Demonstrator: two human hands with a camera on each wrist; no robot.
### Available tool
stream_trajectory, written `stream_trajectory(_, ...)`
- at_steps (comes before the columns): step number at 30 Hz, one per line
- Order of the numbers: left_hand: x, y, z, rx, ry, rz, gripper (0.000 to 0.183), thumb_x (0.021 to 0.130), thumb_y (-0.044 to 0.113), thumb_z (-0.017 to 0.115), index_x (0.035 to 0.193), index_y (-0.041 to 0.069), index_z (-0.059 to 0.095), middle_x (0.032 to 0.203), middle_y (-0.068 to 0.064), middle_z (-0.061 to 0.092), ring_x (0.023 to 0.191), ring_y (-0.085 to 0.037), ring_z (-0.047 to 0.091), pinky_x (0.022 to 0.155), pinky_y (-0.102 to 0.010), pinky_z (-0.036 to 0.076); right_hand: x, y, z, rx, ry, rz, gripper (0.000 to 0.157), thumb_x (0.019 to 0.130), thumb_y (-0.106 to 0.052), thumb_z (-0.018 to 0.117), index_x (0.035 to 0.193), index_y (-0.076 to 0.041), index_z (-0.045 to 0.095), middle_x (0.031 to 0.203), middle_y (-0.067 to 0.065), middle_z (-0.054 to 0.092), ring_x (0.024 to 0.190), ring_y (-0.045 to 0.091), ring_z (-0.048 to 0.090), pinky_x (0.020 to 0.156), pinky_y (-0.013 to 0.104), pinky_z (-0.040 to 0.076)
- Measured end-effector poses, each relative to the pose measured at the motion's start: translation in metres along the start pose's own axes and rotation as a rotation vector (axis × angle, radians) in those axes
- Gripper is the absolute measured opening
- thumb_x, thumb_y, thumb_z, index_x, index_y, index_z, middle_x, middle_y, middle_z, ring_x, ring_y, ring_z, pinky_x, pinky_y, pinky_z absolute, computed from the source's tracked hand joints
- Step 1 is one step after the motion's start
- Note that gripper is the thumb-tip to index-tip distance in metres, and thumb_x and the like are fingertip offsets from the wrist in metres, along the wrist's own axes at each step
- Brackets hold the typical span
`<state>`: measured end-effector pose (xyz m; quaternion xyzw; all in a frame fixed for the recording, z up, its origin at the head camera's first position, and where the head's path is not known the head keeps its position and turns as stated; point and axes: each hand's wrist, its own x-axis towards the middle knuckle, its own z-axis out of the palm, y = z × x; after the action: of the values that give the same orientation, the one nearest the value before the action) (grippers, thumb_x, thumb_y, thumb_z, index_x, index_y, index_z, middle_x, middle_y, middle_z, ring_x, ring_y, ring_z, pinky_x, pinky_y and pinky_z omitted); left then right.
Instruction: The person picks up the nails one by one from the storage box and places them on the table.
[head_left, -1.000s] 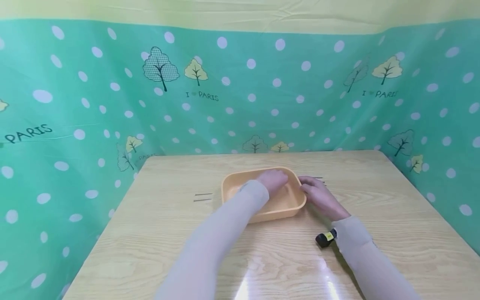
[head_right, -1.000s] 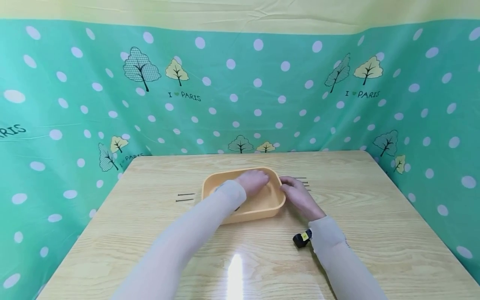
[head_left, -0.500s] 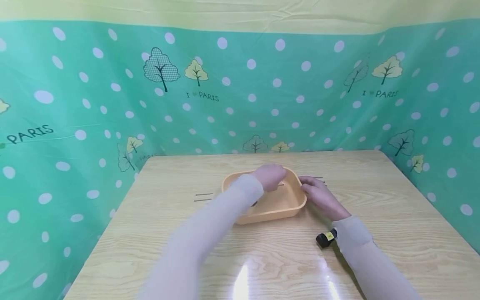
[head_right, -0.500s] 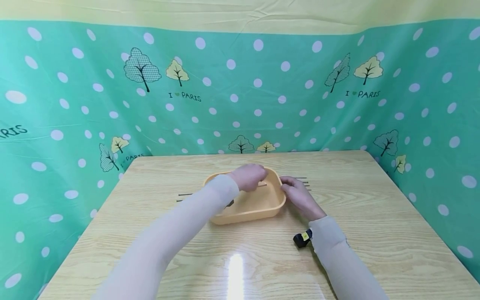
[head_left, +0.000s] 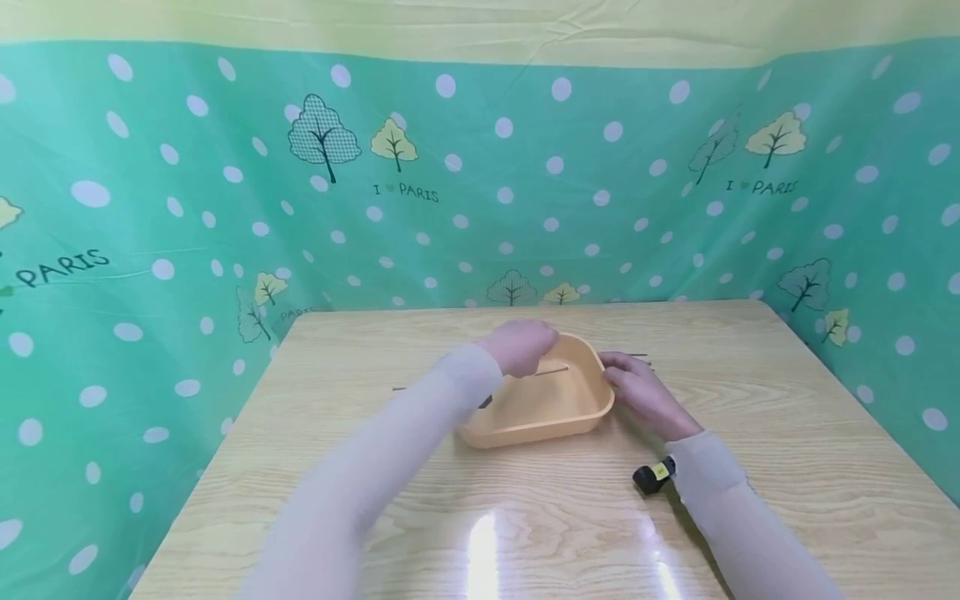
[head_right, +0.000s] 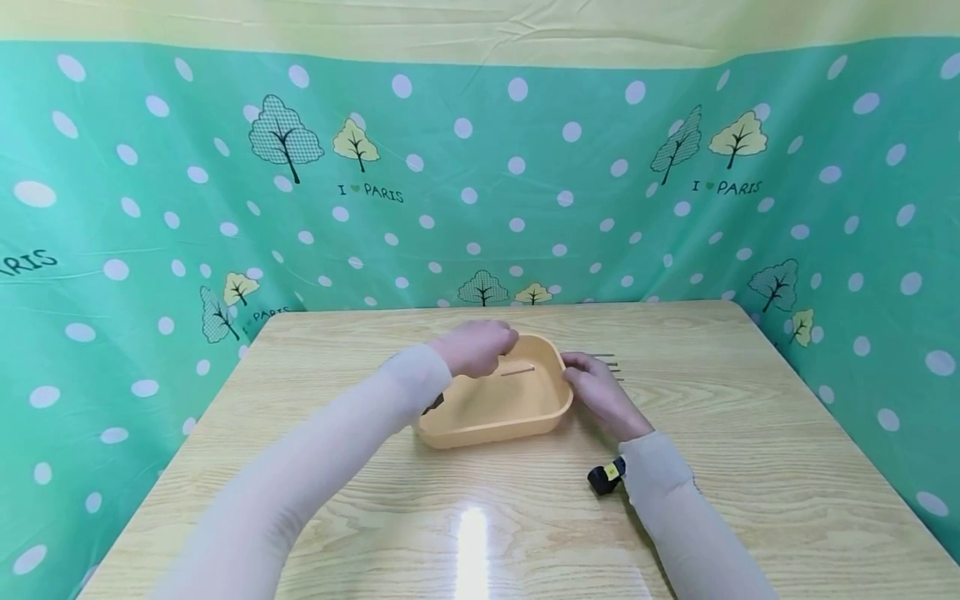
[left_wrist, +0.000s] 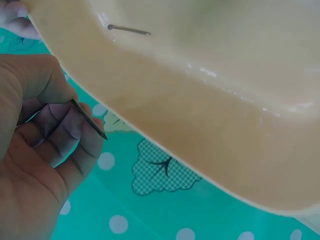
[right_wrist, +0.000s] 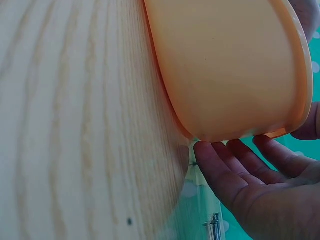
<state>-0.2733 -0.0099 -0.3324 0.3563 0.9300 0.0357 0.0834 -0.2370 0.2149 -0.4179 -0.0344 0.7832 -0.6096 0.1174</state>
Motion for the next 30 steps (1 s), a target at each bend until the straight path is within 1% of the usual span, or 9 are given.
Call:
stream_trajectory(4, -0.008, -0.004, -0.004, -0.011, -0.002, -0.026, 0.037, 0.081, -0.01, 0.059, 0.098, 0.023, 0.061, 0.086, 0.01, 0.059, 0.079, -0.008, 0.055, 0.075, -0.02, 0.048, 0.0, -0.001, 0.0, -0.001, 0.002, 0.002, 0.052, 0.095, -0.013, 0.041, 0.145, 0.002, 0.033, 0.146, 0.021, 0.037, 0.124, 0.034, 0.048, 0.1, 0.043, 0.045)
stream_trajectory(9, -0.015, -0.008, -0.008, 0.039, -0.007, -0.02, 0.035, 0.081, -0.011, 0.058, 0.099, 0.019, 0.062, 0.088, 0.007, 0.06, 0.081, -0.01, 0.056, 0.074, -0.02, 0.049, 0.0, -0.002, 0.0, 0.009, 0.002, 0.007, 0.052, 0.096, -0.012, 0.041, 0.145, 0.002, 0.033, 0.146, 0.021, 0.036, 0.125, 0.034, 0.047, 0.1, 0.043, 0.045)
stream_trajectory(12, -0.019, -0.01, -0.009, 0.046, -0.014, -0.025, 0.033, 0.081, -0.011, 0.058, 0.098, 0.016, 0.063, 0.088, 0.006, 0.06, 0.082, -0.013, 0.059, 0.073, -0.02, 0.05, 0.0, -0.002, 0.0, 0.012, 0.002, 0.014, 0.052, 0.096, -0.012, 0.04, 0.145, 0.002, 0.033, 0.146, 0.021, 0.036, 0.126, 0.035, 0.046, 0.102, 0.044, 0.043)
stream_trajectory(17, -0.028, -0.013, -0.011, 0.063, -0.027, -0.03, 0.028, 0.082, -0.011, 0.058, 0.095, 0.014, 0.064, 0.087, 0.003, 0.06, 0.08, -0.014, 0.059, 0.07, -0.021, 0.051, 0.001, -0.001, 0.001, 0.018, 0.001, 0.022, 0.051, 0.096, -0.012, 0.04, 0.145, 0.002, 0.033, 0.145, 0.021, 0.037, 0.126, 0.035, 0.046, 0.102, 0.044, 0.043)
stream_trajectory(22, -0.038, -0.018, -0.012, 0.059, -0.01, -0.03, 0.029, 0.082, -0.012, 0.057, 0.096, 0.012, 0.065, 0.09, 0.001, 0.062, 0.083, -0.015, 0.06, 0.074, -0.022, 0.052, 0.001, 0.0, 0.0, 0.022, 0.003, 0.015, 0.051, 0.096, -0.012, 0.04, 0.144, 0.002, 0.034, 0.145, 0.021, 0.038, 0.125, 0.035, 0.047, 0.101, 0.042, 0.044)
stream_trajectory(27, -0.048, -0.025, -0.011, 0.066, 0.012, -0.023, 0.03, 0.082, -0.012, 0.056, 0.101, 0.009, 0.066, 0.096, -0.002, 0.064, 0.089, -0.016, 0.061, 0.079, -0.024, 0.053, 0.001, 0.0, 0.0, 0.013, 0.0, 0.011, 0.051, 0.096, -0.012, 0.04, 0.144, 0.002, 0.034, 0.145, 0.021, 0.038, 0.125, 0.035, 0.047, 0.102, 0.043, 0.043)
stream_trajectory(30, -0.054, -0.03, -0.012, 0.052, 0.016, -0.029, 0.03, 0.081, -0.012, 0.056, 0.099, 0.009, 0.066, 0.094, -0.002, 0.064, 0.087, -0.017, 0.061, 0.078, -0.025, 0.053, 0.001, 0.0, 0.0, 0.007, -0.003, 0.012, 0.051, 0.096, -0.013, 0.04, 0.144, 0.002, 0.034, 0.145, 0.021, 0.037, 0.126, 0.035, 0.047, 0.103, 0.044, 0.042)
